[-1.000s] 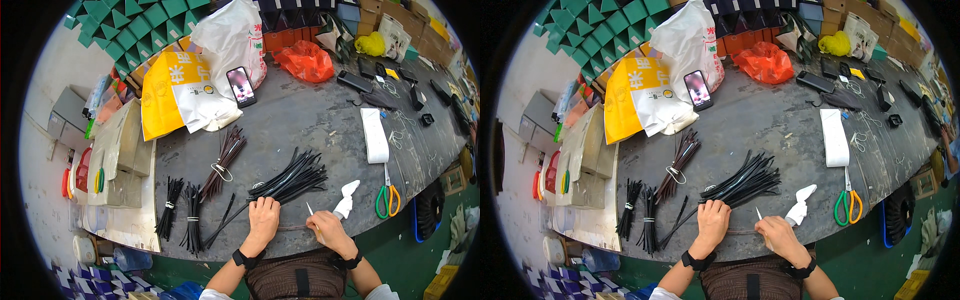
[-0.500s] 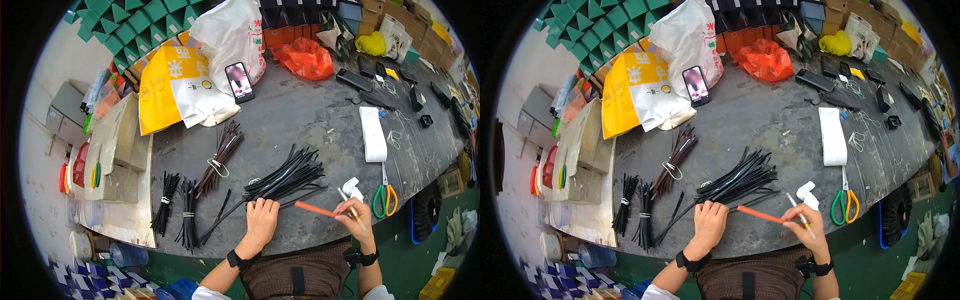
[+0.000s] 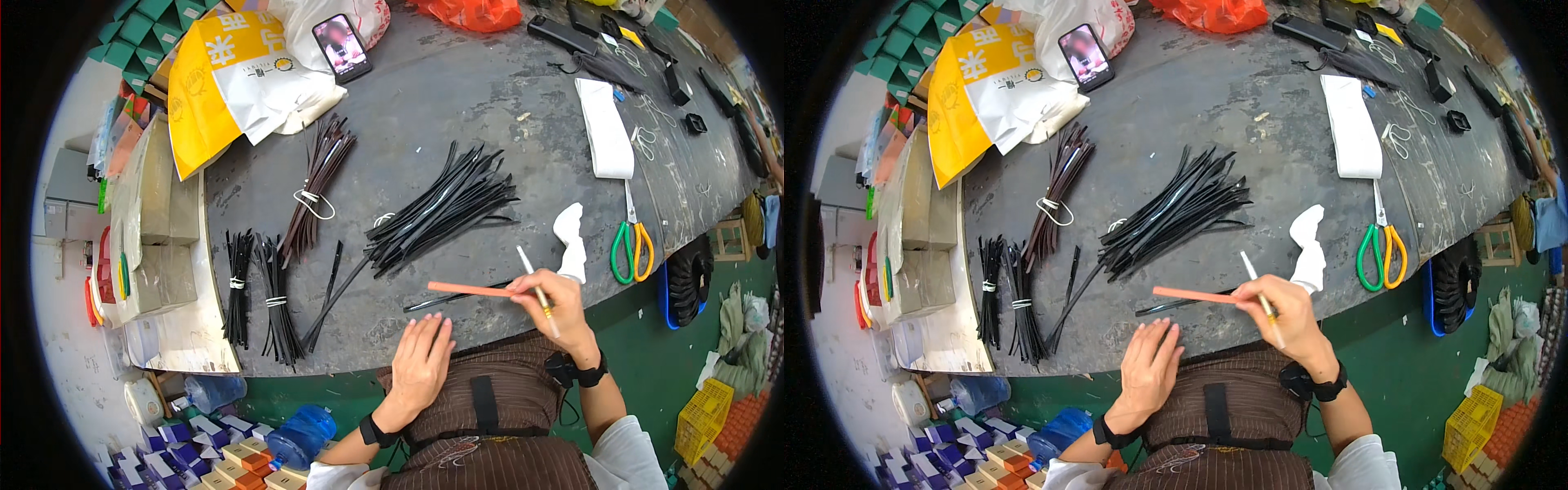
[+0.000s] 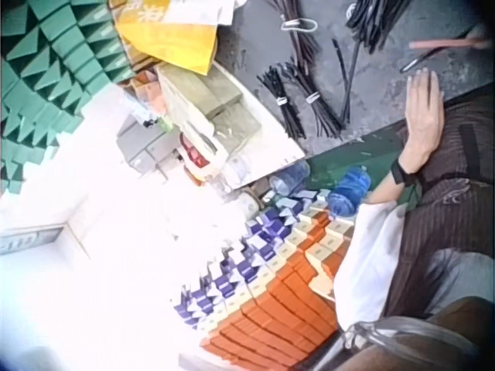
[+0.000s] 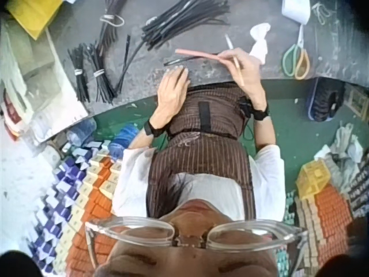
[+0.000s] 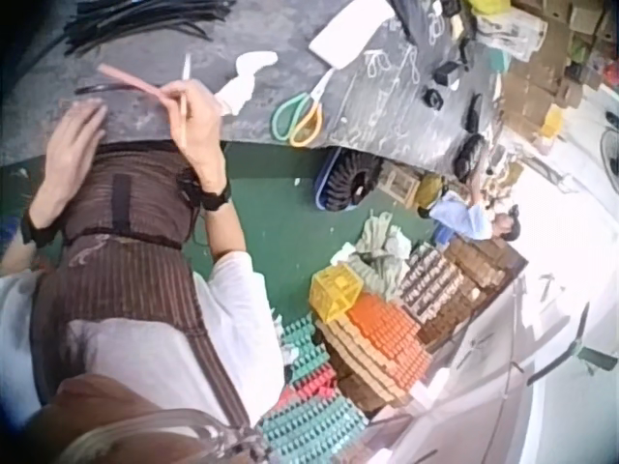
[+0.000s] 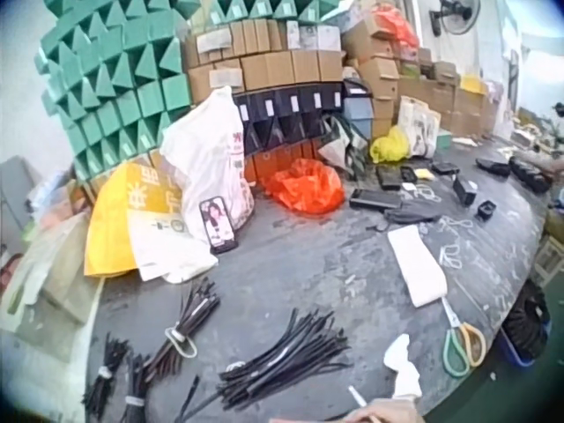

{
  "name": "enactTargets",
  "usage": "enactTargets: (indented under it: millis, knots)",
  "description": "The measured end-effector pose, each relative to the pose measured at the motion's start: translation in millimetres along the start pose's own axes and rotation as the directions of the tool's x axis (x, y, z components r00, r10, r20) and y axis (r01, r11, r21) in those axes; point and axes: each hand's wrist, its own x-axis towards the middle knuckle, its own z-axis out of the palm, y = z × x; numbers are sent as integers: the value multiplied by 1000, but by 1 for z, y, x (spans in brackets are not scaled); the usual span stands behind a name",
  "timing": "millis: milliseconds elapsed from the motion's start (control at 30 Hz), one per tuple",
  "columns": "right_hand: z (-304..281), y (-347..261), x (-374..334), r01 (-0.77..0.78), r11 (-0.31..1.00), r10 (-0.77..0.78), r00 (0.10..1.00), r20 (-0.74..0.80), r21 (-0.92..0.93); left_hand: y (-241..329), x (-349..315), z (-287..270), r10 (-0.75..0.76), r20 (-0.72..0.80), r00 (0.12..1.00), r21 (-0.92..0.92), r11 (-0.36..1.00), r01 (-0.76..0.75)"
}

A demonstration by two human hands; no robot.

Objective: The recorder is inspecting and sorting long black plastic or rubber components at a workbench, using a red guide and a small tool to check dimensions or quality.

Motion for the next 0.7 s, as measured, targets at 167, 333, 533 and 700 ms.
enactTargets:
  millis: [167, 333, 533, 700]
  knots:
    - [28, 1, 0, 185, 982, -181, 980, 80, -44, 17, -7, -6, 10, -10, 1000, -115, 993, -11]
    - [39, 5, 6, 199, 979, -193, 976, 103, -49, 13, -5, -5, -42, -18, 999, -89, 995, 41]
    - [46, 9, 10, 189, 980, -181, 976, 121, -60, 11, -3, 3, -160, 87, 983, 44, 987, 156]
    - [47, 11, 10, 185, 980, -176, 978, 111, -78, 12, -3, 7, -188, 98, 977, 52, 982, 184]
